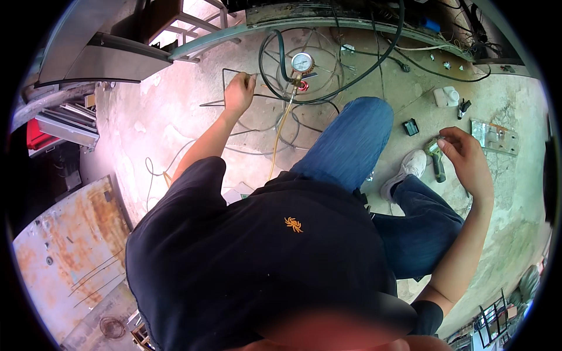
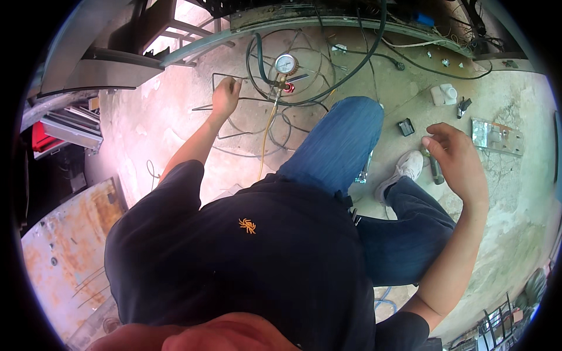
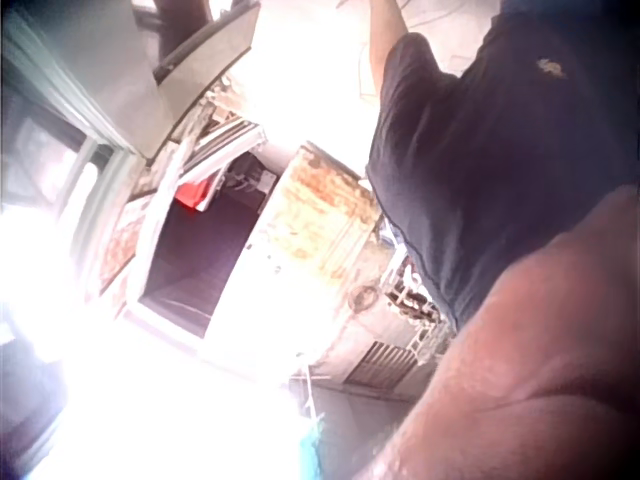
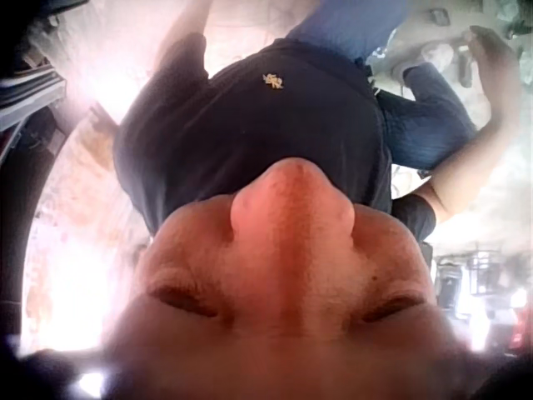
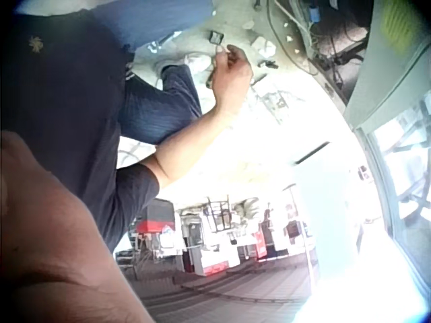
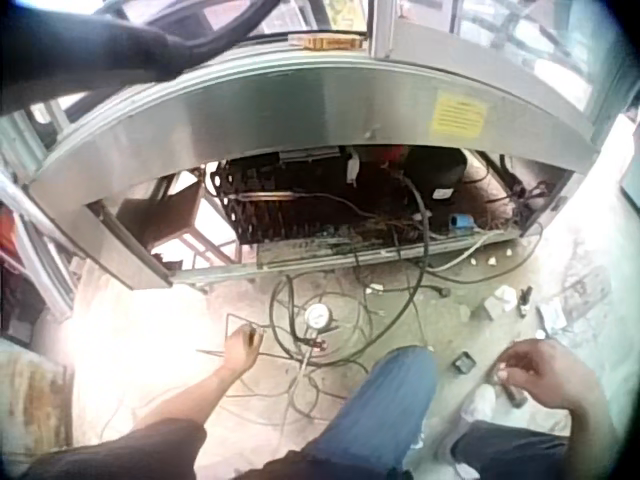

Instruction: The person connects wires at the bottom of an appliance, using wire connectors and a pair of pliers to secure the connections.

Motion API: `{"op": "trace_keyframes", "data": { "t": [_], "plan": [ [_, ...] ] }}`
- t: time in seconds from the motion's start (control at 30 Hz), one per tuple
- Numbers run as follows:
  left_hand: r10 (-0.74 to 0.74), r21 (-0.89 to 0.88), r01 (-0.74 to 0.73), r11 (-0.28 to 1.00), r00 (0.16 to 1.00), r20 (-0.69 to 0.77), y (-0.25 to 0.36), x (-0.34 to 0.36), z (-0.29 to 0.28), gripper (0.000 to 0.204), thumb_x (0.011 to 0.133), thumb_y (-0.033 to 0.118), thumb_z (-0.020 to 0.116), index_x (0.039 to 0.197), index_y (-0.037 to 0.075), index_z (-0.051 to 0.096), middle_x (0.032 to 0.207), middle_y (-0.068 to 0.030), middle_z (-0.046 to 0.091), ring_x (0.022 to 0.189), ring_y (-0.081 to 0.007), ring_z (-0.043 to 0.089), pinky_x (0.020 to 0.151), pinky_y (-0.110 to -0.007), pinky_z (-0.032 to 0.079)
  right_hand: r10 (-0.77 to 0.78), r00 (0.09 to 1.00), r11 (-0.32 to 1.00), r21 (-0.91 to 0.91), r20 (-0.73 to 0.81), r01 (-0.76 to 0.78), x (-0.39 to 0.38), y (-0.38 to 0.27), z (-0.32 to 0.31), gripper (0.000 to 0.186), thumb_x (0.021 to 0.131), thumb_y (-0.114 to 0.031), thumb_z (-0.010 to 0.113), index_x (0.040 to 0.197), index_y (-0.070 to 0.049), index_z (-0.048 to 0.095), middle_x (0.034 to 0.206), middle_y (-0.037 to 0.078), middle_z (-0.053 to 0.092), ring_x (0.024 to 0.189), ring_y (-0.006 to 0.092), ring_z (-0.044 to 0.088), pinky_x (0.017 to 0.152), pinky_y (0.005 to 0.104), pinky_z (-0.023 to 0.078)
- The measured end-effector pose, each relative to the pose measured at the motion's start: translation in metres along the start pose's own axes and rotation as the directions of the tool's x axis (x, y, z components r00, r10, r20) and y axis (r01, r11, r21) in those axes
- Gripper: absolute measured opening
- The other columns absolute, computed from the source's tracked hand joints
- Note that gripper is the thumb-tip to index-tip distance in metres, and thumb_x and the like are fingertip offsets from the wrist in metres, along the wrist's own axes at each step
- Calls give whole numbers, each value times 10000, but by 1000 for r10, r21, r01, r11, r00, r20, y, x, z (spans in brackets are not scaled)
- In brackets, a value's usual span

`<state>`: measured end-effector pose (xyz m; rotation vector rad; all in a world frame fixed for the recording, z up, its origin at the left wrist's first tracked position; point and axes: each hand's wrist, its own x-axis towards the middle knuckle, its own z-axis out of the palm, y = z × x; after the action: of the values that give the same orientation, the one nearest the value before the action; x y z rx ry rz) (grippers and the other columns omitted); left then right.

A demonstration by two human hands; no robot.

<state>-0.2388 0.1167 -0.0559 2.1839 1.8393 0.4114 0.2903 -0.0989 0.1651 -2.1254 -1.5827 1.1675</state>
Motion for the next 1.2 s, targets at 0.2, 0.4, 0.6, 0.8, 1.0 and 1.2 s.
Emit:
{"op": "trace_keyframes", "data": {
  "t": [0.2, 0.4, 0.6, 0.8, 1.0, 1.2],
  "plan": [
    [127, 100, -127, 987, 992, 7, -19, -12, 19, 240, 965, 267, 666, 905, 35, 654, 920, -170, 643, 876, -399, 643, 783, -491, 522, 7, 999, 1000, 22, 45, -8, -8, 7, 5, 404, 979, -246, 698, 1261, 37, 641, 987, 167, 719, 882, 253, 704, 816, 372, 547],
    [152, 208, -148, 967, 988, 0, -45, 22, 19, 249, 987, 273, 609, 911, 42, 664, 927, -188, 665, 890, -410, 660, 797, -508, 528, 6, 1000, 999, 53, 12, -6, -13, 9, 4, 401, 976, -248, 697, 1267, 21, 642, 973, 158, 708, 885, 244, 699, 808, 367, 544],
    [83, 126, -107, 986, 980, 182, -91, 42, 44, 431, 1051, 390, 499, 930, 7, 655, 936, -255, 689, 928, -446, 666, 816, -530, 512, 25, 997, 999, 19, 67, -27, -8, 5, -1, 341, 953, -291, 697, 1086, 23, 699, 982, 187, 718, 947, 325, 693, 847, 428, 533],
    [-42, -41, 53, 998, 971, 237, -65, 37, 34, 532, 1072, 425, 446, 836, -3, 656, 773, -205, 681, 773, -407, 658, 733, -490, 497, -27, 995, 993, -108, 94, 37, -4, 24, 9, 331, 956, -301, 694, 941, 29, 722, 876, 185, 696, 849, 350, 687, 767, 426, 540],
    [-116, 46, 107, 993, 958, 261, -64, 40, 32, 541, 1057, 454, 457, 864, 2, 681, 782, -185, 704, 773, -386, 678, 736, -473, 508, 88, 982, 991, -110, 165, -70, -2, 16, 4, 433, 946, -368, 704, 798, 30, 618, 835, 220, 645, 834, 406, 631, 754, 487, 491],
    [-141, 60, 130, 990, 954, 264, -70, 42, 34, 541, 1047, 470, 482, 854, 11, 695, 799, -199, 706, 793, -405, 678, 738, -482, 512, 38, 986, 996, -83, 161, -25, 7, 13, 6, 464, 909, -333, 738, 703, 48, 573, 699, 228, 572, 735, 413, 590, 692, 501, 460]
  ]
}}
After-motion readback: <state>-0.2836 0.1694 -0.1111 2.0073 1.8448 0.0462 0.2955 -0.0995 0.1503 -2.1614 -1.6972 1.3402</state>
